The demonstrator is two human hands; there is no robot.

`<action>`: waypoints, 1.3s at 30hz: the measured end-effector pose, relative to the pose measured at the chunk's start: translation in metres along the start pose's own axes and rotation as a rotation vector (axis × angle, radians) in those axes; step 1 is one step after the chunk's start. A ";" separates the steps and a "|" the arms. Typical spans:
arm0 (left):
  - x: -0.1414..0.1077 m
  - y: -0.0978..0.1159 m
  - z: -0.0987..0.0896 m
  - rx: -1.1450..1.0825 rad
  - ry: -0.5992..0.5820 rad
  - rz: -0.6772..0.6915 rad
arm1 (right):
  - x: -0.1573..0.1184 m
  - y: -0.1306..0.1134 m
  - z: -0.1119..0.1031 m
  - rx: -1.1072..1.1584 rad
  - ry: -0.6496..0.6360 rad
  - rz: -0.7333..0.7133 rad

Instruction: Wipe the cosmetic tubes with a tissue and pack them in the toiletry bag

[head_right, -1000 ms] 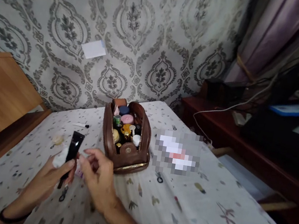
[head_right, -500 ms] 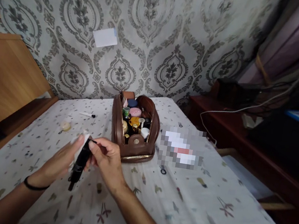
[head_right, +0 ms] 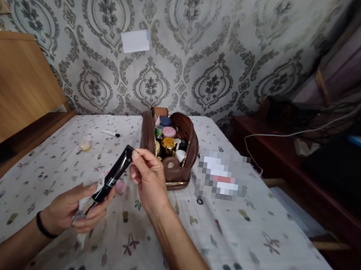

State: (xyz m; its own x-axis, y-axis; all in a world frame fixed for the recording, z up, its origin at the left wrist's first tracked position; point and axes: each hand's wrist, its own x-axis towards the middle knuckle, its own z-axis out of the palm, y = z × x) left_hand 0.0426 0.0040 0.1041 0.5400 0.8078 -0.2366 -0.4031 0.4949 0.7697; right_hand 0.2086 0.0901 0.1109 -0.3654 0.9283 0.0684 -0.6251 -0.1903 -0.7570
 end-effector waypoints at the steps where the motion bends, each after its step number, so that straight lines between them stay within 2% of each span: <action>1: -0.001 0.000 0.002 0.028 0.023 0.022 | -0.002 0.001 0.001 -0.009 0.005 -0.004; 4: 0.001 -0.002 0.008 0.143 0.131 0.093 | -0.010 0.006 0.004 -0.050 0.020 -0.019; 8: 0.003 -0.004 0.020 0.406 0.351 0.187 | -0.023 0.016 0.008 -0.143 0.002 -0.050; 10: 0.003 -0.005 0.025 0.528 0.399 0.193 | -0.027 0.020 0.008 -0.173 -0.005 -0.054; 14: -0.001 -0.009 0.023 0.579 0.374 0.142 | -0.031 0.024 0.006 -0.131 0.014 -0.030; 17: -0.004 -0.011 0.019 0.552 0.356 0.159 | -0.033 0.028 0.004 -0.052 0.012 0.032; 23: -0.006 -0.010 0.018 0.534 0.448 0.181 | -0.039 0.038 0.003 0.010 -0.018 0.066; 32: -0.005 -0.013 0.015 0.649 0.538 0.252 | -0.046 0.064 0.000 -0.046 0.031 0.065; 36: -0.004 -0.008 0.013 0.821 0.586 0.335 | -0.058 0.071 -0.001 -0.159 -0.013 0.087; 39: -0.004 -0.006 0.011 0.867 0.572 0.305 | -0.065 0.070 -0.002 -0.213 -0.054 0.127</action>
State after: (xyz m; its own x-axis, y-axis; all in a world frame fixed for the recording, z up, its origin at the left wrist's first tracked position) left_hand 0.0509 -0.0061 0.1073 -0.0096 0.9994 -0.0323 0.3192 0.0337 0.9471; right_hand 0.1901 0.0172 0.0519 -0.4715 0.8818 -0.0063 -0.4142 -0.2278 -0.8812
